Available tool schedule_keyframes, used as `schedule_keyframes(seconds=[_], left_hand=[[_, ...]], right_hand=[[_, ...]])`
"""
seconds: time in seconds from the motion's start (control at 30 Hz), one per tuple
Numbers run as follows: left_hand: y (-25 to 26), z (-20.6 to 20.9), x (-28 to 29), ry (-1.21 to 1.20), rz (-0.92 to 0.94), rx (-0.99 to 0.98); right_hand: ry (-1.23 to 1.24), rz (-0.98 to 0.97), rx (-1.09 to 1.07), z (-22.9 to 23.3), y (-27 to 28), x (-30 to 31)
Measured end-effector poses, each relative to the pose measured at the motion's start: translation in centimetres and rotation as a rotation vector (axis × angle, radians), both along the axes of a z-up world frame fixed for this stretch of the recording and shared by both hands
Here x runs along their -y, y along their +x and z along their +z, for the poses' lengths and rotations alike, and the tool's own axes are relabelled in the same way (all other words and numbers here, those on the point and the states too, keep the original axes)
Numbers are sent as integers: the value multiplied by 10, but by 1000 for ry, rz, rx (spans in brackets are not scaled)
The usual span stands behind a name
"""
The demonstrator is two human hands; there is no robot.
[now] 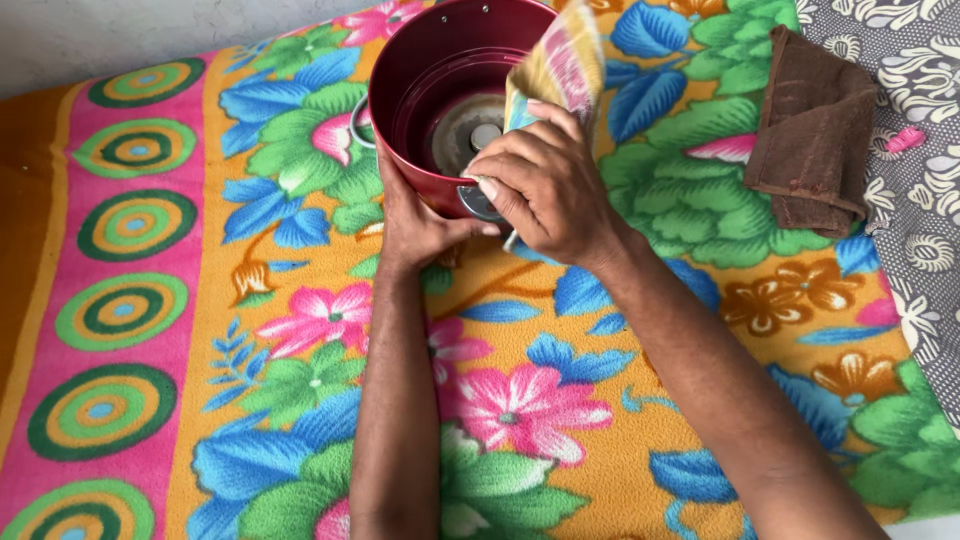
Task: The person wipes the exterior and interior of a red electric rice cooker using a cloth. They rotate the cooker to clean all sides, including the bottom and the power cord, then wipe the inside surface thoroughly.
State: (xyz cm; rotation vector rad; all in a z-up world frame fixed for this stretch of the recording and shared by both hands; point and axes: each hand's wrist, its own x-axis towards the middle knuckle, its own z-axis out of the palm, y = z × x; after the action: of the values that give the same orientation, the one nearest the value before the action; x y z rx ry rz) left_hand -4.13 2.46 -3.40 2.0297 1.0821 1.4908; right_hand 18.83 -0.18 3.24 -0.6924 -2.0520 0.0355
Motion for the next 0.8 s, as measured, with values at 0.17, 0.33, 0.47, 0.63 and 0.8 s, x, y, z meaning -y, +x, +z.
schedule_keyframes(seconds=[0.17,0.33,0.47,0.63,0.8], left_hand=[[10,9,0,96,-67,301],[25,19,7,-48,-162,417],[28,19,6,-13,-132,389],[26,9,-1,24,88,361],[14,5,-6,-6,241,361]], right_hand=[[-28,59,-99,-1,21,-21],[-110,-47,-157,-21,50,-43],[-209,88,-342,-30,50,-46],[-154,67,-302,-31,17,-22],[-81,148,31,-28,-25,5]])
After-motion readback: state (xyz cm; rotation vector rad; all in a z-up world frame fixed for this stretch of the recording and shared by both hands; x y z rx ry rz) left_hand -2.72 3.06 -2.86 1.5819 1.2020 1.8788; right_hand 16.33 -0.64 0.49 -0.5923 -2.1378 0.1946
